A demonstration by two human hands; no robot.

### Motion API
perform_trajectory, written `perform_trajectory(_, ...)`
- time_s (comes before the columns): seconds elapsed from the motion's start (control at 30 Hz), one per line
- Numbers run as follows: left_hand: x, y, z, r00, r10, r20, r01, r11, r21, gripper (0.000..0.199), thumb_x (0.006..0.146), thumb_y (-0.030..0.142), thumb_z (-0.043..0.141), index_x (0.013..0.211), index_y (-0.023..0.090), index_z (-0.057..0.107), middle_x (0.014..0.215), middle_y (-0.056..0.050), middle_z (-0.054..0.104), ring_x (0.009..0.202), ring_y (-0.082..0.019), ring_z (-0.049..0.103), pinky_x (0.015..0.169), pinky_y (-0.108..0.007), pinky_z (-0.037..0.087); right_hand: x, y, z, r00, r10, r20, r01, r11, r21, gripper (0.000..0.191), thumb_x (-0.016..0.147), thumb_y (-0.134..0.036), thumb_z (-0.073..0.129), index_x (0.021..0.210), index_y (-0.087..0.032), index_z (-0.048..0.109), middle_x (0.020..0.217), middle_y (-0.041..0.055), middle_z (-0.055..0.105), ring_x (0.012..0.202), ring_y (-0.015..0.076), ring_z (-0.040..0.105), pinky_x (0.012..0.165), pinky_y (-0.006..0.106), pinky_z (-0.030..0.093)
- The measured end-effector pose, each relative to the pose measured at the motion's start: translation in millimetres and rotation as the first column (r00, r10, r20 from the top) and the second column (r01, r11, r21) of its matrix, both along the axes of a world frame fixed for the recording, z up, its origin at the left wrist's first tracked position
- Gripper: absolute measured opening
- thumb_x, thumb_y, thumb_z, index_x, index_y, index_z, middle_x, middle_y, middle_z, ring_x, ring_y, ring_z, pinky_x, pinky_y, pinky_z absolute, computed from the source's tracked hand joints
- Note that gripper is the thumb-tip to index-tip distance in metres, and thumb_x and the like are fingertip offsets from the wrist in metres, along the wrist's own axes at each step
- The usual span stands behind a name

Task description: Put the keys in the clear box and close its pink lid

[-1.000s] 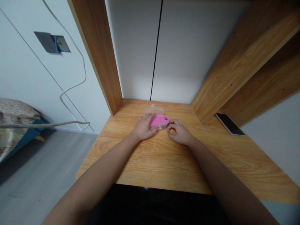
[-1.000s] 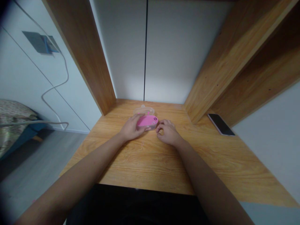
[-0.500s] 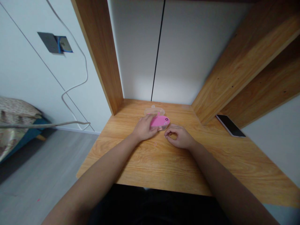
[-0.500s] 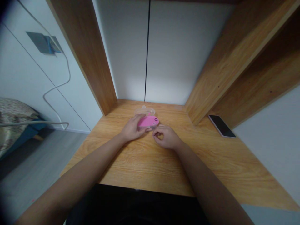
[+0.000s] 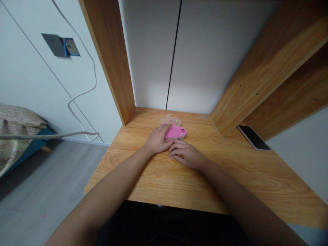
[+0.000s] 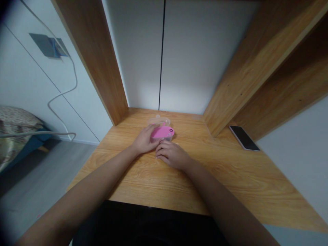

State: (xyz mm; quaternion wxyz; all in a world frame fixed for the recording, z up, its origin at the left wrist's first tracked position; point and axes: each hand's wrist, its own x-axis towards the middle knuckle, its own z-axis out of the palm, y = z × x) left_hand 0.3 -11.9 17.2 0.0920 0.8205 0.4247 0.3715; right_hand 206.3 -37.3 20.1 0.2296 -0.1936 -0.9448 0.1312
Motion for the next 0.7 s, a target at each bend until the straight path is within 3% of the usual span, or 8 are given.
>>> perform_trajectory(0.5, 1.1, 2.6, -5.0, 1.000, -0.001, -0.004, 0.001, 1.000, 0.012, 0.063, 0.086, 0.043, 0.065, 0.141, 0.020, 0.046, 0.138, -0.012, 0.057, 0.127, -0.029, 0.054, 0.106, -0.045, 0.046, -1.8, -3.3, -2.3, 0.998, -0.014, 0.064, 0.017, 0.999, -0.050, 0.021, 0.098, -0.023, 0.052, 0.109, -0.024, 0.071, 0.106, 0.0068, 0.072, 0.106, 0.0209, 0.064, 0.100, 0.042, 0.050)
perform_trajectory(0.7, 0.9, 3.4, -6.7, 1.000, 0.025, -0.014, -0.025, 1.000, 0.017, 0.062, 0.086, 0.046, 0.064, 0.139, 0.019, 0.047, 0.137, -0.015, 0.057, 0.128, -0.031, 0.054, 0.107, -0.049, 0.045, 10.1, 6.1, -0.5, 0.997, -0.076, -0.015, 0.075, 0.997, -0.033, 0.022, 0.097, -0.020, 0.052, 0.106, -0.026, 0.072, 0.104, 0.0062, 0.073, 0.106, 0.0209, 0.064, 0.098, 0.042, 0.051)
